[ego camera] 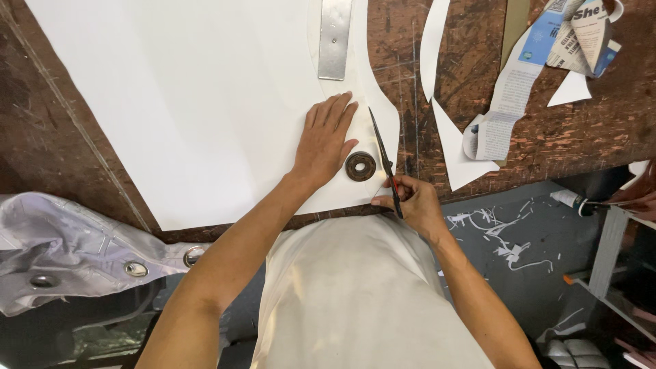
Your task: The person uses scissors to cut a large sheet of white paper on a wooden table. They follow a pattern or template placed on the paper, making precise cuts along the edges. The person also uses a ruler and a marker to guide the cutting process.
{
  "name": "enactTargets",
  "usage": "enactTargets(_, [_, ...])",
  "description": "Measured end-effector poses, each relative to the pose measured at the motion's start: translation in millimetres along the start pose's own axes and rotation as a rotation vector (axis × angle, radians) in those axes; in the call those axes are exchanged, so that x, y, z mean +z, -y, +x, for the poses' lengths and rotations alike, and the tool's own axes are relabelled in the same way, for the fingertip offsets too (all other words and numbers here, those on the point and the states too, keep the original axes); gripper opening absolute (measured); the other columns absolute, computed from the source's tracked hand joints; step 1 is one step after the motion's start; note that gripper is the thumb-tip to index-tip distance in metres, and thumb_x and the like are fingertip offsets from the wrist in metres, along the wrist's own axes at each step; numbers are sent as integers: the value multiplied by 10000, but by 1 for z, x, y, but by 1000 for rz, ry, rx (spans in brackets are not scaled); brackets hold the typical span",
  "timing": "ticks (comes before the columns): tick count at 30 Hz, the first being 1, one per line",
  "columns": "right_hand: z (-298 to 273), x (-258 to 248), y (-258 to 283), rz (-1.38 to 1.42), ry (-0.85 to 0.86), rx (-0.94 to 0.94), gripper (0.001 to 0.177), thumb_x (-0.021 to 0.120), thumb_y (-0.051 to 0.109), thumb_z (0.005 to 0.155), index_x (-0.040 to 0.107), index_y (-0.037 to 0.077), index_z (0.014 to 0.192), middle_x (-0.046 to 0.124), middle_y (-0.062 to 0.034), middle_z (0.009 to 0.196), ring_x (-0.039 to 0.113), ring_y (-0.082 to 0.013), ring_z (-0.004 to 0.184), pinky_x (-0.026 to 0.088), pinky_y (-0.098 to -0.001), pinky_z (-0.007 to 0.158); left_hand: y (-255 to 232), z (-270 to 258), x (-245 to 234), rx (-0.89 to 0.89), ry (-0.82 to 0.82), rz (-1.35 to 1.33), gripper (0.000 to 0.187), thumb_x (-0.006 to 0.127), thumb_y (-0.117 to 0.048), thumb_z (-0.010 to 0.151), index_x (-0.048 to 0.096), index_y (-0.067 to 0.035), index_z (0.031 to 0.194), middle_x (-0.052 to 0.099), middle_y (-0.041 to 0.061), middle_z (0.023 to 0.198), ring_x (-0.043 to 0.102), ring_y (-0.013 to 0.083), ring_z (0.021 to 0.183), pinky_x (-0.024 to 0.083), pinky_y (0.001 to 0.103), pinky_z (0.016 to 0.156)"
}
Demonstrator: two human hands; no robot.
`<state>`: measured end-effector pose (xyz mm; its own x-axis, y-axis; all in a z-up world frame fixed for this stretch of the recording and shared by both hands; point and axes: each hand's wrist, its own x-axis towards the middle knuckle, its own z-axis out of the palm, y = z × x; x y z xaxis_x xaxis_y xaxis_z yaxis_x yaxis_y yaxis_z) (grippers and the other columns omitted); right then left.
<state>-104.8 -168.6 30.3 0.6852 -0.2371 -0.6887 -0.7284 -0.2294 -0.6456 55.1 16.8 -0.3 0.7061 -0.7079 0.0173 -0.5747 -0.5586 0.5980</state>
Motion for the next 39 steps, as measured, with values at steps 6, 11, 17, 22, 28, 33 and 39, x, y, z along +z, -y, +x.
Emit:
enactTargets(6, [3,-1,21,-1,8,66,393,958,232,663,736,32,917,367,85,618,330,-63,576,285,-250,526,1,1,-1,5,0,-25,690,780,-166,863,476,24,1453,417,159,1547,384,341,1425,312,484,1185])
enactTargets(11, [4,-2,32,-55,-17,90,413,957,269,662,737,32,919,389,73,605,344,-75,570,296,-261,524,1,3,-4,13,-10,-38,703,784,-161,858,470,34,1455,424,166,1542,392,343,1418,313,490,1183])
enactTargets(17, [7,-3,33,-100,-35,91,451,967,282,640,740,36,942,404,65,586,361,-75,559,319,-253,516,2,4,-8,16,-13,-58,715,791,-168,859,465,36,1461,436,162,1540,405,338,1419,324,488,1173])
enactTargets(22, [8,-2,43,-79,-44,74,439,960,271,648,749,45,960,387,68,588,357,-71,557,312,-256,511,3,4,-9,29,-12,-56,731,800,-158,858,458,36,1474,435,161,1542,412,331,1416,336,485,1166])
enactTargets(28, [10,-3,48,-68,-42,117,437,963,262,650,745,28,949,383,69,598,347,-68,570,308,-250,519,5,5,-13,34,-12,-88,755,803,-155,858,440,40,1490,433,161,1543,420,330,1412,346,484,1163])
enactTargets(33, [14,0,56,-40,-24,139,443,963,256,650,747,35,966,387,70,601,351,-74,566,302,-258,513,5,5,-12,27,-11,-91,755,800,-175,857,439,29,1487,435,159,1543,420,330,1406,344,486,1160])
enactTargets(39, [17,4,56,-26,-38,139,444,964,269,659,745,30,962,416,79,603,371,-64,575,314,-244,520,7,6,-12,25,0,-95,755,795,-177,864,427,13,1495,432,148,1544,416,321,1417,341,485,1163])
